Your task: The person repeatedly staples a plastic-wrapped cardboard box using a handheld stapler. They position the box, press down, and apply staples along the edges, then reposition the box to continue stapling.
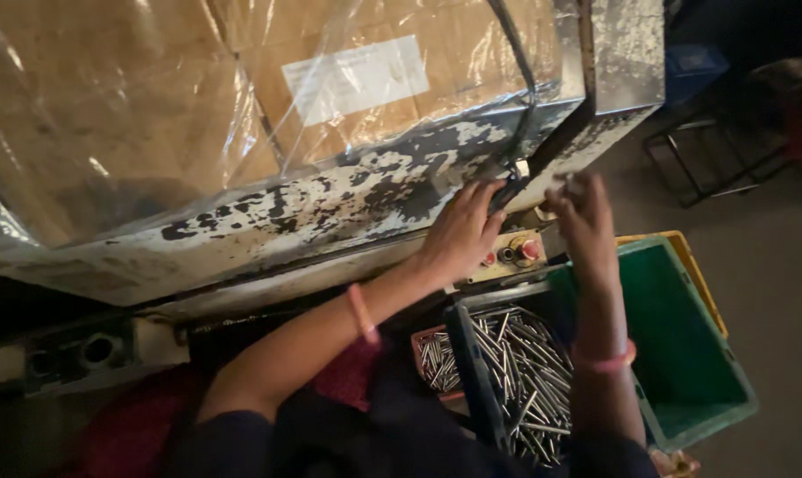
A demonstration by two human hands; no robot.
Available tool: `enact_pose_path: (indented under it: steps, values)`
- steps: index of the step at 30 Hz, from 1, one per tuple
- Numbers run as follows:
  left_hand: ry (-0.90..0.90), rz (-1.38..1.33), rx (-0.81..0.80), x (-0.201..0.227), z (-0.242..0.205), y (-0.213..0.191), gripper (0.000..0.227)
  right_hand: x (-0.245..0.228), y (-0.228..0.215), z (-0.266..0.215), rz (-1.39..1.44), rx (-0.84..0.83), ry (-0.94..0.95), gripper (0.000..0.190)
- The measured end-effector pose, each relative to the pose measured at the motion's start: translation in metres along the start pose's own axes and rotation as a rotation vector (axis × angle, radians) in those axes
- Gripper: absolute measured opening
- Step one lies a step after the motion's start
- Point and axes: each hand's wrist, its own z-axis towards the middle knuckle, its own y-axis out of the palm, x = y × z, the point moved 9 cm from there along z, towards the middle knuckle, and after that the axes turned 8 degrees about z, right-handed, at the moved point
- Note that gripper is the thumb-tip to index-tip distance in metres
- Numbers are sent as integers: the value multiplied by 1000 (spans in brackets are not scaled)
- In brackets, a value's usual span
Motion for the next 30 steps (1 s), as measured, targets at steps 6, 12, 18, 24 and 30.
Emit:
enact_pose_path:
  steps: [6, 12, 18, 24, 30]
  values:
    - [-300, -328, -291, -63, 40, 89, 30, 43, -27, -43, 238, -23, 274, 25]
    - [-71, -510, -58, -71, 51, 105, 24, 16, -34, -59, 311, 87, 53, 16]
    - [-102, -495, 49, -70, 53, 103, 27, 9, -40, -55, 611, 103, -67, 8]
    - [-123, -445, 146, -56, 44, 88, 25, 48, -68, -16, 858, -39, -7, 12]
    - [-150, -390, 252, -53, 38, 87, 37, 127, -99, 55, 1075, -279, 139, 23]
